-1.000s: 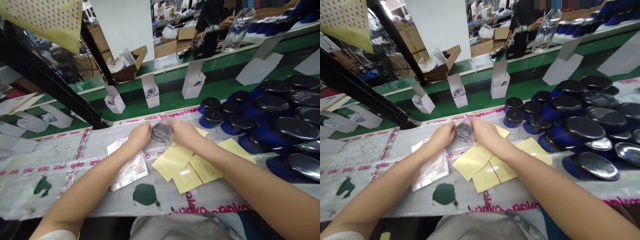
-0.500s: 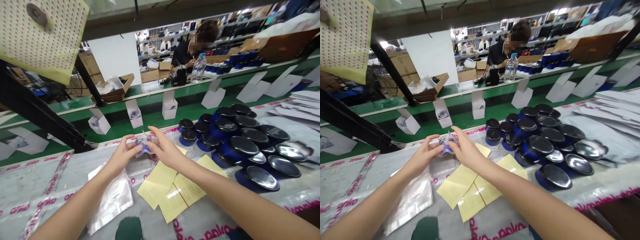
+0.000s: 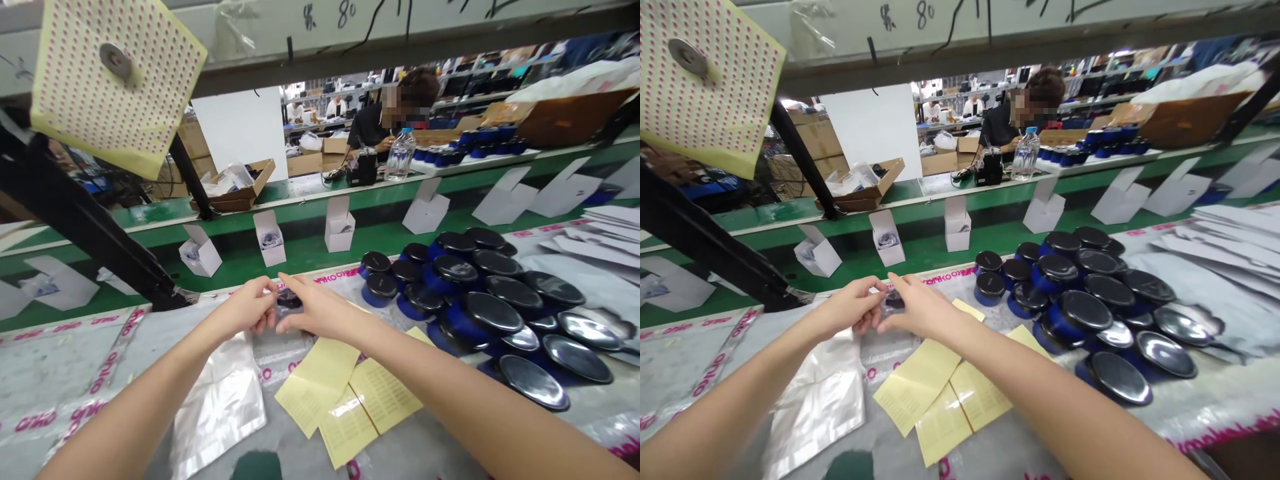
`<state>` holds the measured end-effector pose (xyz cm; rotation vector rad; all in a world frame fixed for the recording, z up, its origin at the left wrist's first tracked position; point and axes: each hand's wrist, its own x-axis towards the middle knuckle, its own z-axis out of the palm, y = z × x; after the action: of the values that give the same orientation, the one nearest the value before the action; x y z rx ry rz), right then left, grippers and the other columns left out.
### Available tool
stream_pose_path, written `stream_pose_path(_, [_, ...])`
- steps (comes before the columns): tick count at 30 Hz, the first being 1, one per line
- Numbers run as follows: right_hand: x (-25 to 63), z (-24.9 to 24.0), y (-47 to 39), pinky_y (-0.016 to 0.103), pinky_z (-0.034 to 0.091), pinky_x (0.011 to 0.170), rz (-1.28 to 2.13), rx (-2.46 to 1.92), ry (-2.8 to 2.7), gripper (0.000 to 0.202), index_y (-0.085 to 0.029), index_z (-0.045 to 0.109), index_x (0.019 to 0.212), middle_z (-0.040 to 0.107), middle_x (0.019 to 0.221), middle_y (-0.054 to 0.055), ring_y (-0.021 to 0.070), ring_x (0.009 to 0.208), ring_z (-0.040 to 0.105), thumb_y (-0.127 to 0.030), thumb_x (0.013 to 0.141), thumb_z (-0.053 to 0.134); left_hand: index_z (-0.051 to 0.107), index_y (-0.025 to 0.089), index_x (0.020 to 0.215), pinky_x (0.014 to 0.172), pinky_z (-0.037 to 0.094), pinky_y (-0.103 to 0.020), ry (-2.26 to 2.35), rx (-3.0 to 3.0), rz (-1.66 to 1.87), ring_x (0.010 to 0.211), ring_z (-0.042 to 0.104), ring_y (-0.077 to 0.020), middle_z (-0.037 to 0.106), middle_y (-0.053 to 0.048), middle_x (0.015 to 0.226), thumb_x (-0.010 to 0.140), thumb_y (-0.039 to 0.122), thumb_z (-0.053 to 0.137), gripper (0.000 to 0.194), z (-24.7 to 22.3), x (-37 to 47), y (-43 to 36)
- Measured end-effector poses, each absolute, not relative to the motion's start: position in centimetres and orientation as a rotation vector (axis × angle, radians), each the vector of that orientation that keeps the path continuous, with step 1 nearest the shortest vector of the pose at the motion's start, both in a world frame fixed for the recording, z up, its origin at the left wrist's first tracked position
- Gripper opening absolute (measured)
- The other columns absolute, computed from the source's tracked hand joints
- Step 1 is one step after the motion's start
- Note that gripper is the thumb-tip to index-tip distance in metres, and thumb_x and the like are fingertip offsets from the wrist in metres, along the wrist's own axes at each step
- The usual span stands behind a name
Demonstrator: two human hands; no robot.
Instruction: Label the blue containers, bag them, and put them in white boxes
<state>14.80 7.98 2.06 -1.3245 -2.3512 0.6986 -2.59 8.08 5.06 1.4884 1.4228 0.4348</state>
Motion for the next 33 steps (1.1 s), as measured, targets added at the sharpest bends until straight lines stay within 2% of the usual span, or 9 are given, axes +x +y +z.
stream_pose_path(2, [14.3,2.4,8.2,0.040,0.054,0.079,0.667,-1.346,-2.446,0.077,-0.016,0.058,0.138,0.066,0.128,0.019,0.0343,0.106,0.068,-0.032,0.068,0.086,0.051,0.020,0.093,0.037,0.033,-0.017,1.387,1.499,0.594,0.036,0.046,-0.0090,0.059,0.006,0.049,0.092,0.031,0.054,0.012,5.4,-2.8,8.1])
stream_pose_path(4, [14.5,3.1,8.8,0.036,0.053,0.073,0.622,-1.358,-2.499,0.055,-0.017,0.069,0.119,0.071,0.113,0.015,0.0308,0.094,0.070,-0.024,0.067,0.085,0.052,0.021,0.097,0.038,0.032,-0.017,1.354,1.475,0.823,0.038,0.046,-0.0088,0.056,0.008,0.050,0.089,0.037,0.058,0.019,5.6,-3.3,7.8])
stream_pose_path(9, [19.2,7.0,13.0,0.029,0.049,0.066,0.452,-1.471,-2.412,0.026,-0.021,0.070,0.096,0.073,0.096,0.006,0.0214,0.080,0.068,-0.027,0.072,0.075,0.055,0.020,0.094,0.045,0.035,-0.020,1.332,1.444,0.904,0.044,0.045,-0.0091,0.052,0.008,0.054,0.087,0.045,0.064,0.027,5.1,-5.0,6.2])
stream_pose_path(11, [21.3,8.3,15.6,0.033,0.050,0.071,0.281,-1.612,-2.270,0.025,-0.018,0.068,0.100,0.072,0.100,0.009,0.0254,0.087,0.067,-0.029,0.077,0.069,0.057,0.019,0.092,0.049,0.037,-0.022,1.292,1.511,0.703,0.048,0.047,-0.0101,0.051,0.007,0.057,0.087,0.043,0.063,0.025,4.5,-4.8,5.5])
stream_pose_path(15, [23.5,8.3,20.0,0.044,0.046,0.087,-0.066,-1.778,-2.010,0.053,-0.007,0.048,0.135,0.054,0.136,0.025,0.0370,0.117,0.058,-0.026,0.086,0.057,0.065,0.022,0.110,0.062,0.044,-0.027,1.145,1.767,0.268,0.068,0.059,-0.0171,0.064,-0.001,0.080,0.091,0.042,0.060,0.029,3.5,-3.1,4.5])
stream_pose_path(17, [23.9,7.2,21.3,0.042,0.046,0.088,-0.115,-1.795,-2.024,0.062,-0.007,0.042,0.140,0.054,0.136,0.025,0.0359,0.116,0.059,-0.025,0.084,0.062,0.064,0.025,0.122,0.075,0.048,-0.032,1.112,1.902,0.132,0.089,0.064,-0.0238,0.069,-0.005,0.103,0.088,0.042,0.064,0.038,3.3,-2.2,4.1])
stream_pose_path(20, [23.9,5.8,22.2,0.039,0.047,0.086,-0.106,-1.806,-2.138,0.053,-0.011,0.055,0.129,0.066,0.119,0.018,0.0317,0.104,0.062,-0.029,0.082,0.070,0.062,0.025,0.129,0.094,0.046,-0.039,1.122,2.048,0.041,0.115,0.059,-0.0320,0.065,-0.009,0.124,0.083,0.040,0.072,0.050,3.1,-1.5,3.6])
stream_pose_path(26, [23.7,5.3,22.9,0.043,0.043,0.095,-0.120,-1.814,-2.283,0.027,-0.012,0.070,0.105,0.069,0.113,0.019,0.0336,0.110,0.057,-0.033,0.089,0.068,0.061,0.023,0.128,0.099,0.045,-0.042,1.118,2.088,-0.031,0.119,0.057,-0.0315,0.063,-0.009,0.124,0.089,0.036,0.066,0.042,2.4,-1.5,3.1])
stream_pose_path(33, [22.6,3.2,21.5,0.056,0.037,0.098,-0.151,-1.805,-2.297,0.035,-0.009,0.065,0.120,0.055,0.136,0.023,0.0414,0.130,0.038,-0.030,0.100,0.046,0.063,0.026,0.119,0.088,0.051,-0.037,1.141,2.061,0.163,0.101,0.063,-0.0233,0.066,-0.006,0.118,0.091,0.017,0.052,0.032,1.2,-1.5,3.3])
